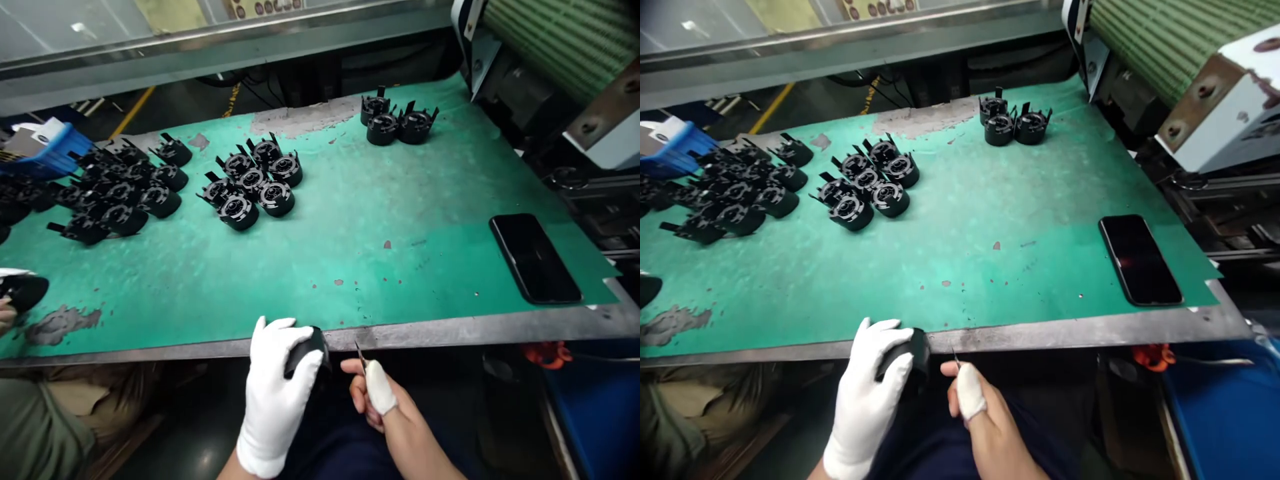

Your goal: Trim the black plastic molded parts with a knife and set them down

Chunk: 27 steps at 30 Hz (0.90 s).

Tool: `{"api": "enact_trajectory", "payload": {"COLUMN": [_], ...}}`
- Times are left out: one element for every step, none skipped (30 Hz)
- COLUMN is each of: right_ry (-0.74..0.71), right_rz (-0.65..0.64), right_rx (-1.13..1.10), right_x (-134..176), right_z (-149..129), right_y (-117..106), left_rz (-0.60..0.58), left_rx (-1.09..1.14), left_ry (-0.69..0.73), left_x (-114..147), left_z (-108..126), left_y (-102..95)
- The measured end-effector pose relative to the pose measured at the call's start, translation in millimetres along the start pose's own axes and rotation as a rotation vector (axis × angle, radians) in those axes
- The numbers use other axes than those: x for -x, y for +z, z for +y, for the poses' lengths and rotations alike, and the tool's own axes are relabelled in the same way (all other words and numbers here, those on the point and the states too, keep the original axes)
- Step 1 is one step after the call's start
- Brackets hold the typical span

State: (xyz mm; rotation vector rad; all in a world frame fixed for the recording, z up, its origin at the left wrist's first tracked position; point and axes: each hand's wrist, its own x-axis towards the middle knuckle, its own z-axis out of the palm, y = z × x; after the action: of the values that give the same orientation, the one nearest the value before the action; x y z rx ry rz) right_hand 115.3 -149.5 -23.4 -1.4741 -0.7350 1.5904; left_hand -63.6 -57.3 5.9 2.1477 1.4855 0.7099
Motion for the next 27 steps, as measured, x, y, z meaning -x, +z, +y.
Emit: {"api": "enact_trajectory", "payload": {"right_ry": [0.039,0.065,0.068,0.043,0.011,-0.014,-0.026,-0.024,-0.014,0.003,0.015,0.022,0.026,0.029,0.031,0.037,0.049,0.066,0.081,0.096,0.104,0.103,0.094,0.079,0.061,0.041,0.022], "right_rz": [-0.029,-0.067,-0.109,-0.141,-0.169,-0.194,-0.211,-0.223,-0.227,-0.231,-0.239,-0.245,-0.254,-0.263,-0.269,-0.275,-0.281,-0.285,-0.290,-0.290,-0.286,-0.272,-0.255,-0.239,-0.225,-0.209,-0.191], "right_rx": [0.006,0.017,0.031,0.044,0.052,0.055,0.056,0.060,0.071,0.084,0.095,0.101,0.101,0.099,0.098,0.098,0.100,0.104,0.107,0.107,0.106,0.102,0.095,0.084,0.069,0.053,0.040], "right_x": [-2,-4,-8,-13,-18,-23,-28,-32,-34,-36,-37,-38,-38,-39,-39,-39,-40,-40,-41,-42,-43,-44,-44,-45,-45,-45,-43], "right_z": [-1,-3,-6,-10,-12,-13,-14,-13,-12,-11,-11,-12,-13,-15,-18,-20,-23,-25,-26,-27,-28,-28,-28,-27,-26,-25,-24], "right_y": [-4,-6,-6,-6,-4,-2,0,2,3,3,2,1,0,-1,-2,-2,-2,-2,-1,0,1,2,4,5,7,8,8], "left_rz": [0.002,0.000,0.000,0.001,0.004,0.008,0.011,0.008,0.001,-0.007,-0.014,-0.024,-0.033,-0.042,-0.048,-0.055,-0.061,-0.063,-0.061,-0.059,-0.056,-0.053,-0.049,-0.046,-0.041,-0.034,-0.029], "left_rx": [-0.007,-0.006,0.000,0.007,0.016,0.024,0.032,0.039,0.044,0.049,0.053,0.060,0.067,0.075,0.084,0.094,0.103,0.112,0.119,0.124,0.125,0.125,0.124,0.123,0.120,0.116,0.110], "left_ry": [0.003,0.000,-0.005,-0.013,-0.022,-0.031,-0.041,-0.049,-0.055,-0.058,-0.060,-0.060,-0.058,-0.056,-0.053,-0.050,-0.047,-0.045,-0.046,-0.049,-0.053,-0.055,-0.056,-0.056,-0.054,-0.052,-0.052], "left_x": [-1,-2,-2,-1,0,1,2,2,2,2,2,2,1,1,1,1,2,2,2,3,3,3,3,3,3,3,3], "left_z": [-1,-2,-2,-2,-2,-2,-2,-2,-2,-2,-2,-3,-4,-5,-6,-8,-9,-9,-10,-10,-10,-10,-10,-9,-9,-9,-8], "left_y": [0.8,1.3,1.4,1.5,1.5,1.5,1.5,1.5,1.5,1.4,1.2,1.0,0.7,0.5,0.3,0.1,0.0,0.0,0.0,0.1,0.3,0.5,0.8,1.1,1.4,1.7,1.9]}}
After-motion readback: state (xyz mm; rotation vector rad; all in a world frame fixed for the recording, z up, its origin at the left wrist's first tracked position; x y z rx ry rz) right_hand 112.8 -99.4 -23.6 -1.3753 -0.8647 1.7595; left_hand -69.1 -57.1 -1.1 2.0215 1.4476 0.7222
